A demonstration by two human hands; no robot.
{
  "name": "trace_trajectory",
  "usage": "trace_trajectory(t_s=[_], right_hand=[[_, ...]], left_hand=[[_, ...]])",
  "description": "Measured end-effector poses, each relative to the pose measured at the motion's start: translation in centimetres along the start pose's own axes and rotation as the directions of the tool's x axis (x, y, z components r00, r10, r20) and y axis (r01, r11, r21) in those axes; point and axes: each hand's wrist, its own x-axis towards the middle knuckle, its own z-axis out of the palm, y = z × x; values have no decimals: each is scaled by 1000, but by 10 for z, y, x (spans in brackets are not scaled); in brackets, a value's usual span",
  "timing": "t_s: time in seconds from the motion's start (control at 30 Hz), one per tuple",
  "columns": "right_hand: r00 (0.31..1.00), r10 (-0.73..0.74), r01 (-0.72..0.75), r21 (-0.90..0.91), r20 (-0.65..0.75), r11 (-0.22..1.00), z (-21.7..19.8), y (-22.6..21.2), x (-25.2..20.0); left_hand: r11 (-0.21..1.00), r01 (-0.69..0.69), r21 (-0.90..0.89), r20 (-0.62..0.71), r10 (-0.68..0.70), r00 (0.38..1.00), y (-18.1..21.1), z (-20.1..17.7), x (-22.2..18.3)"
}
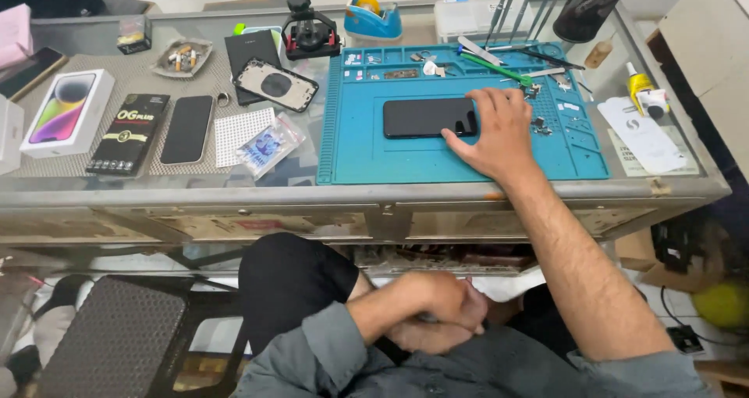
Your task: Disassembling a smartphone by prying off the back cover and inspecting internal components on a repair bench.
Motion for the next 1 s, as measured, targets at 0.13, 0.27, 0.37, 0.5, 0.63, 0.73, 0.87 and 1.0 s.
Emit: trace_trajectory(t_s=[0.13,0.27,0.37,0.5,0.63,0.73,0.87,1.0], right_hand=[[989,-78,80,17,-124,997,12,2,1],[989,-82,81,-14,-124,997,12,4,-1],[986,-86,79,-49,-142,996,15,5,0],[985,-80,79,-18,-153,997,11,1,-1],[989,-68,64,-36,-134,997,13,4,0],[993,-47,43,-33,-111,999,12,4,3],[993,-64,65,12,-96,998,5,-1,8],[996,-35,36,16,-80,999,3,-3,10]], left_hand=[[823,-565,-56,-696,373,613,-46,-54,-132],[792,-605,80,-988,145,60,-111,-93,-189],[876,-460,146,-970,35,-241,-172,-123,-186],[905,-348,244,-907,86,-413,-218,-173,-148],[881,-264,393,-869,262,-420,-230,-203,-93],[849,-309,430,-872,301,-386,-226,-208,-71],[831,-418,367,-921,262,-289,-213,-200,-69],[841,-437,317,-946,247,-210,-212,-195,-71]])
